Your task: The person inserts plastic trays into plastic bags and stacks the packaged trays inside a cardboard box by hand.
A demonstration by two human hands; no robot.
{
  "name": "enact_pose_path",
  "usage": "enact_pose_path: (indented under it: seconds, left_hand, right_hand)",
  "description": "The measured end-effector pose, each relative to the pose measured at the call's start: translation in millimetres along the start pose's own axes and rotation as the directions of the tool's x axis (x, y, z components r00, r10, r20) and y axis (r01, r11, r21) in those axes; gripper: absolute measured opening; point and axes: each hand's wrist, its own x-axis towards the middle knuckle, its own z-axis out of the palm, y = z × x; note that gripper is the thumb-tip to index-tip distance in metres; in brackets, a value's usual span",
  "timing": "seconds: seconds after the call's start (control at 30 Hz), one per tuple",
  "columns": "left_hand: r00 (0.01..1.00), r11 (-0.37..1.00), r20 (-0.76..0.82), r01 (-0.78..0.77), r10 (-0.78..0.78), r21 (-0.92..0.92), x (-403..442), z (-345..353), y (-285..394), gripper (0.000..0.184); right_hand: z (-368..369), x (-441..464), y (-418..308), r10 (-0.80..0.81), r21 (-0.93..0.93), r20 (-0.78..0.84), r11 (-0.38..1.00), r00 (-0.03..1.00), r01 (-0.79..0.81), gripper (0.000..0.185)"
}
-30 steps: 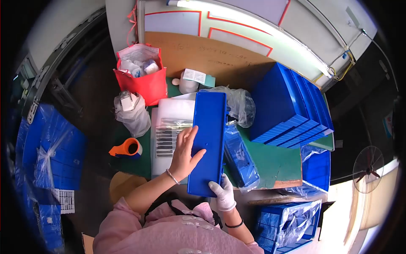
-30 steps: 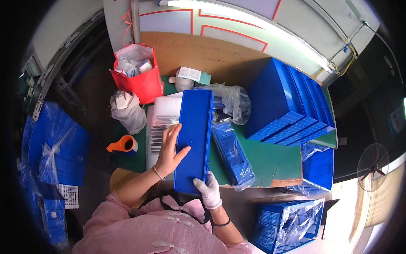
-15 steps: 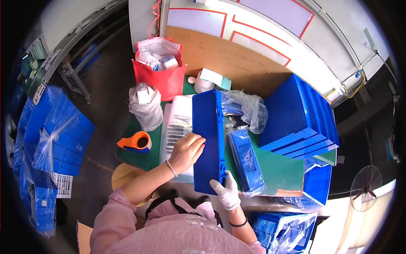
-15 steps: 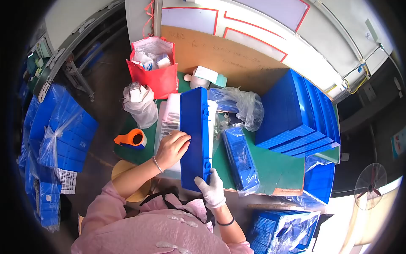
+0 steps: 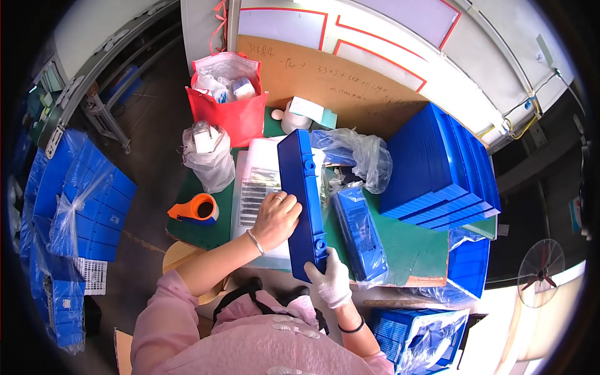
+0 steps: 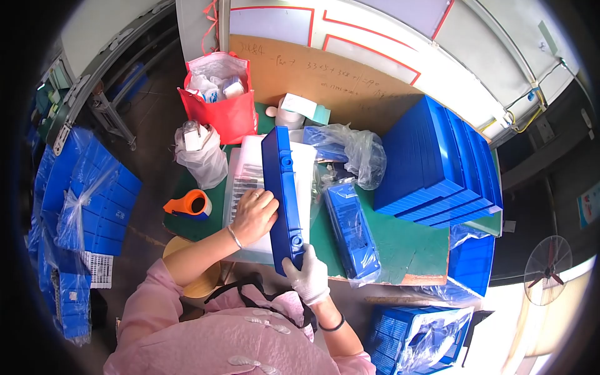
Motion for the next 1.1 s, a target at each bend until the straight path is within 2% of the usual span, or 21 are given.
enact_pose_path:
  seconds: [0.03,0.1,0.13,0.17,0.2,0.27,0.33,0.4,0.43,0.5,0.53,0.6,0.67,0.73,0.8,0.87,0.9,0.93,0.97,1.03,1.1]
  left_hand:
    - [1.000,1.000,0.000,0.001,-0.001,0.001,1.9,1.7,-6.2,0.015]
    - [0.985,0.976,0.001,-0.170,0.171,-0.137,3.3,4.7,-20.6,0.014]
    - [0.985,0.976,0.002,-0.170,0.172,-0.137,-0.5,3.7,-19.4,0.014]
    - [0.954,0.921,0.028,-0.280,0.298,-0.270,-7.7,2.6,-14.0,0.015]
    - [0.905,0.835,0.032,-0.377,0.424,-0.401,-13.7,0.8,-7.1,0.016]
    - [0.876,0.747,0.079,-0.355,0.476,-0.562,-31.2,-19.9,16.3,0.019]
    - [0.980,0.899,0.163,-0.029,0.111,-0.436,-40.4,-25.6,6.5,0.024]
    - [0.943,0.929,0.162,0.319,-0.291,-0.190,-35.1,-21.9,-10.4,0.027]
    - [0.942,0.928,0.159,0.323,-0.296,-0.185,-26.1,-23.3,-10.1,0.027]
    - [0.971,0.958,-0.091,0.198,-0.220,-0.207,-6.5,-26.3,1.8,0.027]
    - [0.978,0.967,0.025,0.210,-0.209,-0.142,-8.8,-17.4,0.1,0.020]
    - [0.986,0.986,0.035,0.163,-0.163,-0.020,-15.7,4.1,-8.3,0.017]
    - [0.989,0.991,-0.069,0.129,-0.127,0.021,-22.9,17.0,-25.2,0.013]
    - [0.898,0.915,-0.234,0.397,-0.372,0.068,-33.2,13.6,-56.0,0.010]
    - [0.834,0.839,-0.216,0.535,-0.507,0.097,-60.0,6.7,-73.5,0.013]
    - [0.909,0.911,0.060,0.410,-0.412,0.039,-94.7,14.9,-58.4,0.024]
    - [0.927,0.968,0.356,0.190,-0.122,-0.164,-129.4,31.3,-39.7,0.033]
    - [0.907,0.971,0.421,0.122,-0.025,-0.204,-143.4,44.5,-34.4,0.037]
    - [0.897,0.968,0.443,0.122,-0.013,-0.218,-154.6,56.4,-35.6,0.034]
    - [0.879,0.959,0.476,0.122,0.014,-0.255,-169.6,70.3,-40.9,0.031]
    - [0.886,0.991,0.462,0.041,0.024,-0.131,-173.4,77.2,-47.7,0.024]
  right_hand:
    - [-2.7,0.8,-2.7,0.048,0.024,0.044,0.999,0.998,-0.049,0.037]
    - [-4.0,1.3,-3.6,0.094,0.046,0.089,0.994,0.992,-0.099,0.036]
    - [-3.4,1.2,-2.8,0.176,0.288,0.136,0.935,0.975,-0.209,0.034]
    - [-3.2,1.4,-1.7,0.242,0.505,0.200,0.805,0.949,-0.311,0.032]
    - [-4.0,3.1,1.8,0.243,0.505,0.195,0.806,0.950,-0.309,0.032]
    - [-9.8,6.3,10.5,0.317,0.602,0.215,0.702,0.924,-0.381,0.031]
    - [-14.8,7.0,13.0,0.327,0.672,0.230,0.628,0.917,-0.392,0.034]
    - [-15.9,4.6,14.4,0.302,0.679,0.291,0.603,0.908,-0.418,0.036]
    - [-15.4,3.9,13.0,0.290,0.656,0.327,0.616,0.899,-0.437,0.037]
    - [-10.9,1.8,0.3,0.270,0.665,0.351,0.602,0.897,-0.441,0.036]
    - [-7.8,1.1,-4.2,0.255,0.674,0.366,0.590,0.895,-0.444,0.036]
    - [-4.0,-1.2,-1.5,0.238,0.644,0.378,0.626,0.895,-0.439,0.035]
    - [-3.1,-2.9,5.4,0.219,0.644,0.357,0.646,0.908,-0.409,0.033]
    - [-11.5,-6.1,9.9,0.284,0.679,0.324,0.594,0.902,-0.431,0.030]
    - [-24.3,-12.2,14.5,0.335,0.670,0.218,0.631,0.916,-0.390,0.030]
    - [-28.2,-19.0,31.0,0.354,0.594,0.087,0.732,0.931,-0.334,0.028]
    - [-30.2,-26.3,40.0,0.395,0.617,0.106,0.694,0.913,-0.372,0.029]
    - [-31.0,-31.4,47.3,0.424,0.638,0.130,0.656,0.896,-0.403,0.029]
    - [-30.7,-35.0,50.9,0.442,0.641,0.113,0.652,0.890,-0.406,0.029]
    - [-30.9,-45.5,55.9,0.495,0.741,0.230,0.469,0.838,-0.480,0.033]
    - [-32.8,-57.1,61.1,0.518,0.753,0.238,0.436,0.822,-0.493,0.035]
